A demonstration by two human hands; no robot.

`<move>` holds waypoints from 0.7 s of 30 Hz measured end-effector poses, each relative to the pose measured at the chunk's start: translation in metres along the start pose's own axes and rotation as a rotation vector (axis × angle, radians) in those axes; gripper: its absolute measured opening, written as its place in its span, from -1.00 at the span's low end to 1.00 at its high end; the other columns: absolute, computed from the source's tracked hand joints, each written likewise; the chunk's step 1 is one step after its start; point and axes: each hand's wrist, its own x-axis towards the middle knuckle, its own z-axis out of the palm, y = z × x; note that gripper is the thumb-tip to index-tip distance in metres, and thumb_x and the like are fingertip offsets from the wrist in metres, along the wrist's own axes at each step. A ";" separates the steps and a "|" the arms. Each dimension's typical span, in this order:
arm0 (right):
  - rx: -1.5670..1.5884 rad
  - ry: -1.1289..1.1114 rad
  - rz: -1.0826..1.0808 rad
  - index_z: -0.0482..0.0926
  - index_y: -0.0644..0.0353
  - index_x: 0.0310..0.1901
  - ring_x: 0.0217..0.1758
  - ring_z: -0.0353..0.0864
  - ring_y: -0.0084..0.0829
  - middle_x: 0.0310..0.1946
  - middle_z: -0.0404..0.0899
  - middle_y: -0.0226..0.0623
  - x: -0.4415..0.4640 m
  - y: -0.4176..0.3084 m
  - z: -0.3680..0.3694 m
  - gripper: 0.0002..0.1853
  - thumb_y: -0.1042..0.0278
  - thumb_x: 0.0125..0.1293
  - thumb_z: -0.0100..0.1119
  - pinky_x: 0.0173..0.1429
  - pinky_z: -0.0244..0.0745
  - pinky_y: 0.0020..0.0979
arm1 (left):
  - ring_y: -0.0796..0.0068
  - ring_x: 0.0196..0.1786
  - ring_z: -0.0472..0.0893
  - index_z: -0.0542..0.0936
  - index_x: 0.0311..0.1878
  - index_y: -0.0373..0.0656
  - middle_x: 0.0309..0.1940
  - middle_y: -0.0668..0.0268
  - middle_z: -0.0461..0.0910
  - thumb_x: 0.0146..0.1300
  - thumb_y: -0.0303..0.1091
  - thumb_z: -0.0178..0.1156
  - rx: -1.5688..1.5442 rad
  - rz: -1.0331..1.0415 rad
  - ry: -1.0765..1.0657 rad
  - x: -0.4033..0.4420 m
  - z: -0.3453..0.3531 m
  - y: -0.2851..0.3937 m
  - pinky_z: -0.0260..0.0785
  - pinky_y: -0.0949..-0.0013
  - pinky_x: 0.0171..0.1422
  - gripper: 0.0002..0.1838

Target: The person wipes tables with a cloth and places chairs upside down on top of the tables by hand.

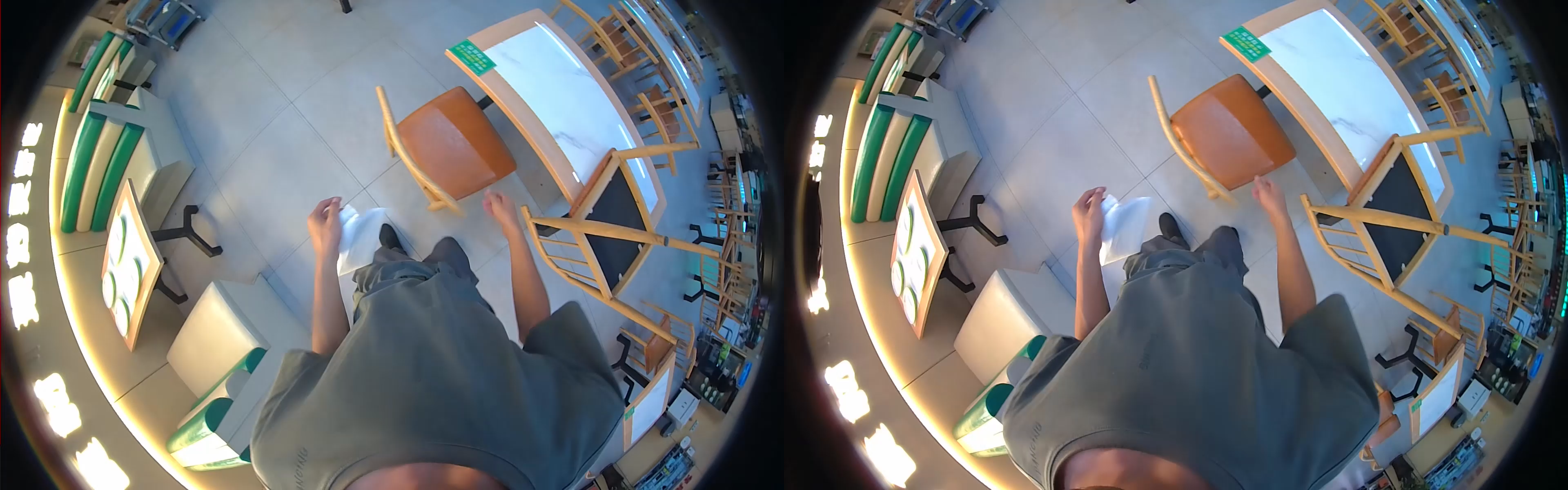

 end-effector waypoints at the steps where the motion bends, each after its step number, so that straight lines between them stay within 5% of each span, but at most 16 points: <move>1: -0.008 -0.047 -0.033 0.57 0.25 -0.11 -0.31 0.60 -0.50 -0.36 0.62 -0.31 0.014 -0.025 0.015 -0.59 -0.01 0.37 0.07 -0.22 0.49 -0.46 | 0.48 -0.35 0.58 0.65 -0.12 -0.29 -0.37 0.14 0.68 0.26 -0.18 0.17 -0.034 -0.028 0.078 0.004 -0.017 -0.004 0.40 0.40 -0.21 -0.66; 9: -0.066 -0.273 -0.016 0.54 0.29 -0.03 -0.14 0.61 -0.43 -0.19 0.62 -0.21 0.134 -0.156 0.133 -0.49 -0.09 0.37 0.05 -0.06 0.52 -0.40 | 0.46 -0.33 0.50 0.66 -0.16 -0.33 -0.40 0.19 0.61 0.22 -0.18 0.15 -0.076 -0.239 0.390 0.020 -0.092 -0.060 0.35 0.35 -0.18 -0.64; 14: -0.339 -0.291 -0.108 0.50 0.31 0.09 -0.11 0.62 -0.38 -0.18 0.63 -0.15 0.246 -0.166 0.213 -0.40 -0.13 0.30 0.13 -0.02 0.51 -0.37 | 0.46 -0.33 0.48 0.64 -0.20 -0.39 -0.42 0.21 0.59 0.20 -0.21 0.15 -0.034 -0.376 0.483 0.037 -0.106 -0.061 0.34 0.33 -0.20 -0.64; 16: -0.245 -0.150 -0.109 0.55 0.32 0.03 -0.16 0.64 -0.32 -0.22 0.64 -0.14 0.271 -0.162 0.245 -0.34 -0.20 0.17 0.25 -0.03 0.52 -0.32 | 0.46 -0.33 0.48 0.64 -0.21 -0.39 -0.41 0.21 0.59 0.19 -0.20 0.15 -0.008 -0.441 0.483 0.052 -0.110 -0.070 0.34 0.33 -0.19 -0.63; 19: -0.136 -0.290 0.052 0.59 0.29 -0.07 -0.24 0.66 -0.29 -0.26 0.65 -0.14 0.274 -0.171 0.262 -0.33 -0.24 0.06 0.33 -0.08 0.53 -0.29 | 0.45 -0.33 0.47 0.64 -0.22 -0.40 -0.40 0.21 0.59 0.18 -0.20 0.17 -0.007 -0.566 0.489 0.080 -0.106 -0.041 0.34 0.33 -0.19 -0.63; 21: -0.194 -0.293 0.069 0.61 0.28 -0.15 -0.31 0.66 -0.29 -0.29 0.65 -0.12 0.275 -0.172 0.272 -0.46 -0.10 0.09 0.32 -0.11 0.54 -0.28 | 0.46 -0.32 0.48 0.64 -0.22 -0.39 -0.40 0.22 0.58 0.18 -0.20 0.17 0.053 -0.551 0.433 0.101 -0.105 -0.036 0.34 0.33 -0.18 -0.63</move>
